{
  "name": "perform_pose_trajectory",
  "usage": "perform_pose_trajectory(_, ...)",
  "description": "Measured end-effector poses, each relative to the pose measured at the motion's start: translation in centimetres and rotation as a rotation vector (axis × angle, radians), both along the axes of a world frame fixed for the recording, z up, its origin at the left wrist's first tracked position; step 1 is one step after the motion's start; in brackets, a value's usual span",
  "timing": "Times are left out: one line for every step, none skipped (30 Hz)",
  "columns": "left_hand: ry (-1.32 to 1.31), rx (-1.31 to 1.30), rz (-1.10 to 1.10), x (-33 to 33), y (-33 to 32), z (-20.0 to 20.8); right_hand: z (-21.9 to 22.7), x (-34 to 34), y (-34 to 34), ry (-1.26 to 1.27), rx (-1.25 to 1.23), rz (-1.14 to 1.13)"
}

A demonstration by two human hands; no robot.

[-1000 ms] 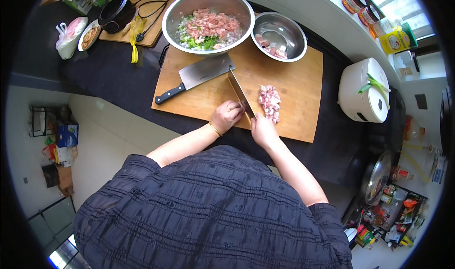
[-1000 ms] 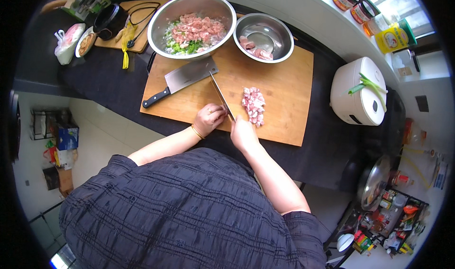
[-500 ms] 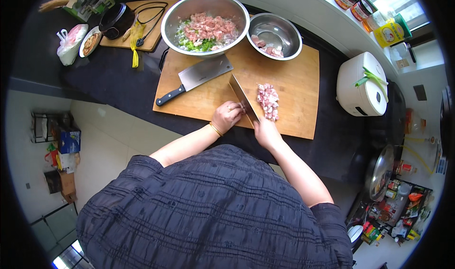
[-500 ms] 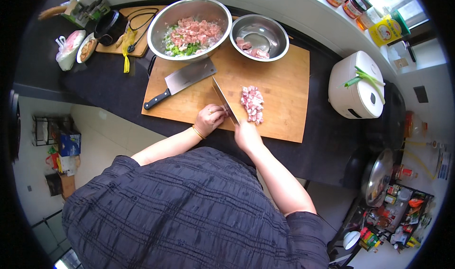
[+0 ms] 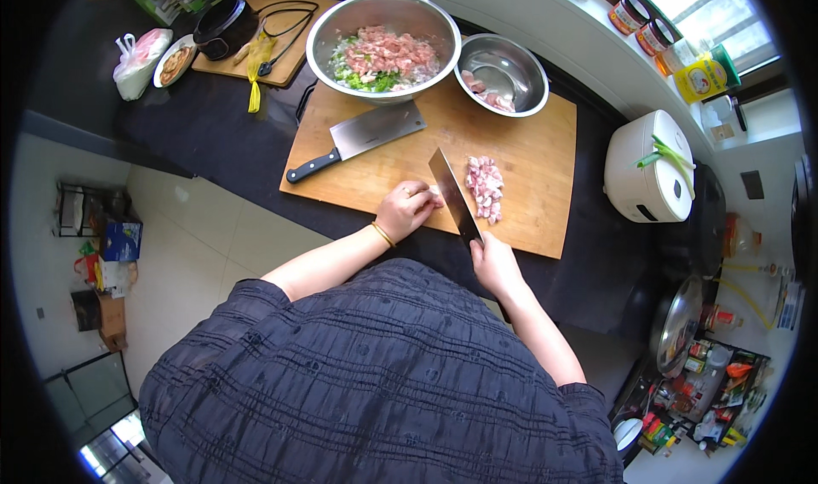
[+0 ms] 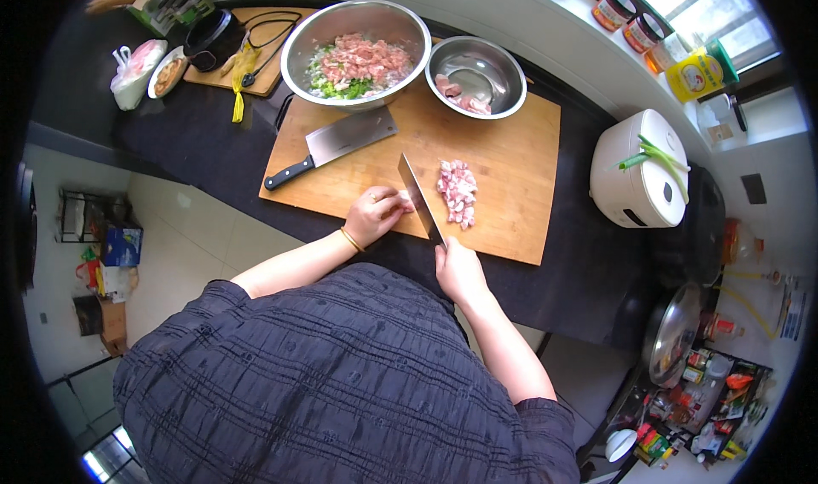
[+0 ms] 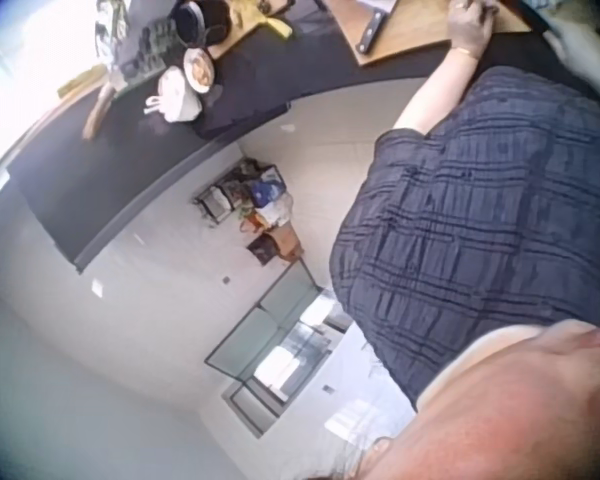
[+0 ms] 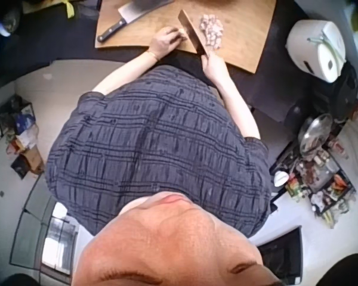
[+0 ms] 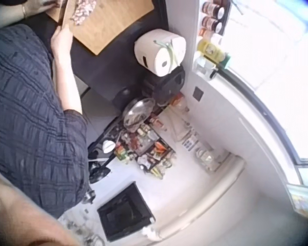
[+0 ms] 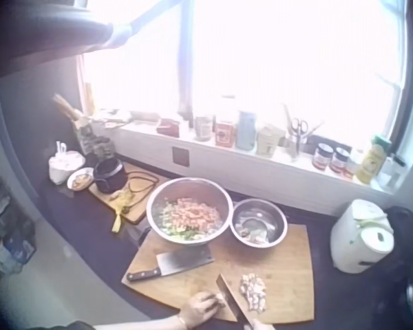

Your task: The person chops raw meat into small pieces on a wooden cutting board using a cleaver. They occasionally use a second knife to assist in gathering the chopped meat. The chopped meat is transferred into a metal bowl containing other ingredients.

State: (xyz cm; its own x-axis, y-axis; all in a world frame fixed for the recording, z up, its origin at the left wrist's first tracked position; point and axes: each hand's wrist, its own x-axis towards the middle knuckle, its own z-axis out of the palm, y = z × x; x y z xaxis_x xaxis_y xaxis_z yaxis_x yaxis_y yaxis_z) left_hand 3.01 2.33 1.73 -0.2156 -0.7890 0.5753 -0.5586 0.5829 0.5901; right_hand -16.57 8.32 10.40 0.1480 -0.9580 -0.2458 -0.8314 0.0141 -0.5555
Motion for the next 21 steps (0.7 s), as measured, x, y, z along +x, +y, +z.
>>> perform_pose_trajectory(-0.007, 0.001, -0.012, 0.0, -0.2, -0.2, -0.3, 0.0, 0.2, -0.004, -0.001, -0.008)
perform_pose_trajectory(-0.016, 0.004, -0.024, -0.1, -0.3, -0.4, -0.6, -0.1, 0.4, -0.009, 0.001, -0.016)
perform_pose_trajectory(-0.024, 0.008, -0.037, -0.2, -0.4, -0.6, -0.9, -0.3, 0.5, -0.029, -0.004, -0.009)
perform_pose_trajectory(-0.031, 0.011, -0.037, -0.2, -0.4, -0.8, -0.9, -0.3, 0.6, -0.021, 0.007, -0.007)
perform_pose_trajectory(-0.037, 0.015, -0.039, -0.2, -0.4, -0.9, -0.7, -0.2, 0.6, -0.012, 0.018, -0.005)
perform_pose_trajectory(-0.043, 0.018, -0.04, -0.2, -0.4, -1.0, -0.5, -0.2, 0.6, -0.003, 0.029, -0.004)
perform_pose_trajectory(-0.044, 0.012, -0.031, -0.3, -0.4, -1.0, -0.7, -0.2, 0.6, 0.005, 0.03, 0.001)
perform_pose_trajectory(-0.046, 0.007, -0.024, -0.3, -0.4, -1.1, -0.9, -0.3, 0.6, 0.012, 0.032, 0.005)
perform_pose_trajectory(-0.048, 0.003, -0.016, -0.3, -0.4, -1.1, -1.1, -0.3, 0.6, 0.019, 0.034, 0.009)
perform_pose_trajectory(-0.039, -0.003, -0.01, -0.3, -0.4, -1.2, -1.0, -0.4, 0.6, 0.015, 0.034, 0.006)
perform_pose_trajectory(-0.03, -0.007, -0.002, -0.4, -0.4, -1.3, -0.9, -0.3, 0.6, 0.011, 0.034, 0.003)
perform_pose_trajectory(-0.021, -0.011, 0.006, -0.5, -0.4, -1.4, -0.8, -0.3, 0.6, 0.006, 0.035, 0.001)
perform_pose_trajectory(-0.016, -0.008, -0.004, -0.5, -0.5, -1.5, -0.5, -0.3, 0.6, 0.002, 0.041, 0.003)
perform_pose_trajectory(-0.011, -0.006, -0.014, -0.5, -0.5, -1.5, -0.2, -0.2, 0.6, -0.002, 0.048, 0.005)
perform_pose_trajectory(-0.006, -0.004, -0.024, -0.5, -0.5, -1.5, -0.1, -0.1, 0.5, -0.007, 0.055, 0.006)
perform_pose_trajectory(-0.007, -0.017, -0.023, -0.5, -0.6, -1.6, -0.2, -0.2, 0.4, 0.007, 0.062, 0.016)
perform_pose_trajectory(-0.008, -0.029, -0.022, -0.5, -0.6, -1.7, -0.3, -0.2, 0.4, 0.02, 0.07, 0.025)
perform_pose_trajectory(-0.009, -0.042, -0.022, -0.6, -0.6, -1.7, -0.4, -0.3, 0.3, 0.034, 0.078, 0.035)
perform_pose_trajectory(-0.001, -0.042, -0.03, -0.6, -0.6, -1.7, -0.5, -0.3, 0.2, 0.028, 0.073, 0.04)
perform_pose_trajectory(0.005, -0.043, -0.038, -0.5, -0.6, -1.5, -0.6, -0.1, 0.0, 0.02, 0.067, 0.045)
perform_pose_trajectory(0.012, -0.044, -0.046, -0.5, -0.6, -1.5, -0.8, 0.0, -0.2, 0.012, 0.061, 0.051)
